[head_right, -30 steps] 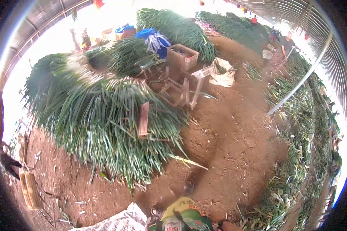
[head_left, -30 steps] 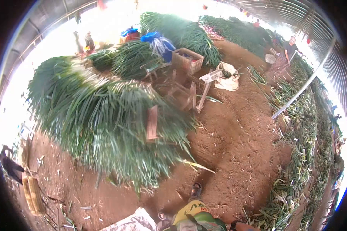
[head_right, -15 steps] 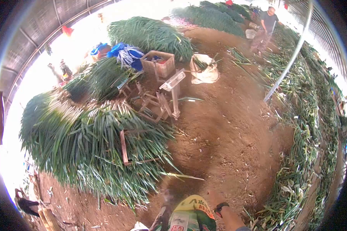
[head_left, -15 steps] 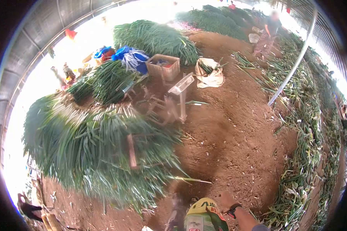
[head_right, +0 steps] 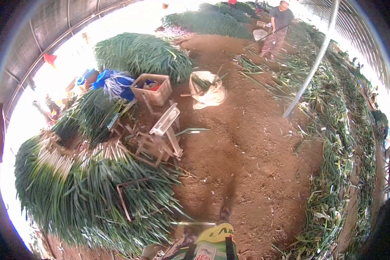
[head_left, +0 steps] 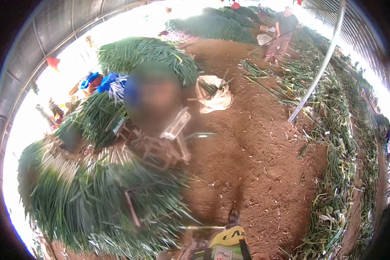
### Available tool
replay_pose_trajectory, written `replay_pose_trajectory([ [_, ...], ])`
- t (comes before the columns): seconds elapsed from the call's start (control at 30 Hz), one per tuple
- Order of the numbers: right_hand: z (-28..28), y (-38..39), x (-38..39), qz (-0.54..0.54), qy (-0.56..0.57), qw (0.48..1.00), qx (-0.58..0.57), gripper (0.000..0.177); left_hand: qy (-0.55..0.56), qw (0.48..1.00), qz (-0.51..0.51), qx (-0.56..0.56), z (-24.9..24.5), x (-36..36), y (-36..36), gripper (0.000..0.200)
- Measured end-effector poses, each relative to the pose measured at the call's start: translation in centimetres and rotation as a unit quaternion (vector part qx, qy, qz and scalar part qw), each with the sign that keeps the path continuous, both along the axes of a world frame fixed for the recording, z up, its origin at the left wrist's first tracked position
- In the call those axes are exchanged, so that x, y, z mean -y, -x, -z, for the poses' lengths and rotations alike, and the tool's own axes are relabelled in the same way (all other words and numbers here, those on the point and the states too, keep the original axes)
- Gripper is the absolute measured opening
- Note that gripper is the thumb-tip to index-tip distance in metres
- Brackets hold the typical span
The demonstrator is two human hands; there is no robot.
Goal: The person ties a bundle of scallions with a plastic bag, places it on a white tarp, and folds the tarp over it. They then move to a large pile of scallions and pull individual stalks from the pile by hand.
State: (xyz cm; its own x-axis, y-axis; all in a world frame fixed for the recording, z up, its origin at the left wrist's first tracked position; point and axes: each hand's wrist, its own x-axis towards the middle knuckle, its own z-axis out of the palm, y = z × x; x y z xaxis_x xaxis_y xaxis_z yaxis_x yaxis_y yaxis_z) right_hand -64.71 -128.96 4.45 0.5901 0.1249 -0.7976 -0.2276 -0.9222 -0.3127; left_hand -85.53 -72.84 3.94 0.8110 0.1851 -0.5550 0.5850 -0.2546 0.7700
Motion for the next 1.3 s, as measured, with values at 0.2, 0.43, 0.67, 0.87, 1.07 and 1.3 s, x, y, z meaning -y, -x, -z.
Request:
replay_pose_trajectory([
  [0.2,1.9,-9.8,2.2,0.005,-0.007,1.000,-0.030,0.031,-0.077,0.974,-0.098,-0.187,-4.9,3.6,-19.6,0.038],
  [0.43,10.0,-30.6,9.3,-0.174,0.015,0.979,0.104,0.031,-0.075,0.975,0.015,-0.207,-6.7,7.2,-31.5,0.035],
  [0.67,-1.7,-60.1,-2.5,0.033,-0.016,0.983,0.178,0.029,-0.074,0.975,0.034,-0.208,-5.7,5.9,-42.6,0.033],
  [0.87,-1.7,-69.2,-10.6,-0.009,0.007,0.984,0.179,0.028,-0.143,0.971,-0.012,-0.192,1.0,-0.1,-52.3,0.035],
  [1.07,-0.3,-71.1,-11.7,-0.124,-0.034,0.991,0.025,0.027,-0.082,0.967,-0.161,-0.178,-5.4,-4.7,-64.5,0.040],
  [1.3,-0.2,-86.9,-18.8,-0.126,-0.022,0.991,-0.041,0.026,-0.020,0.954,-0.205,-0.218,0.4,-3.8,-71.8,0.048],
])
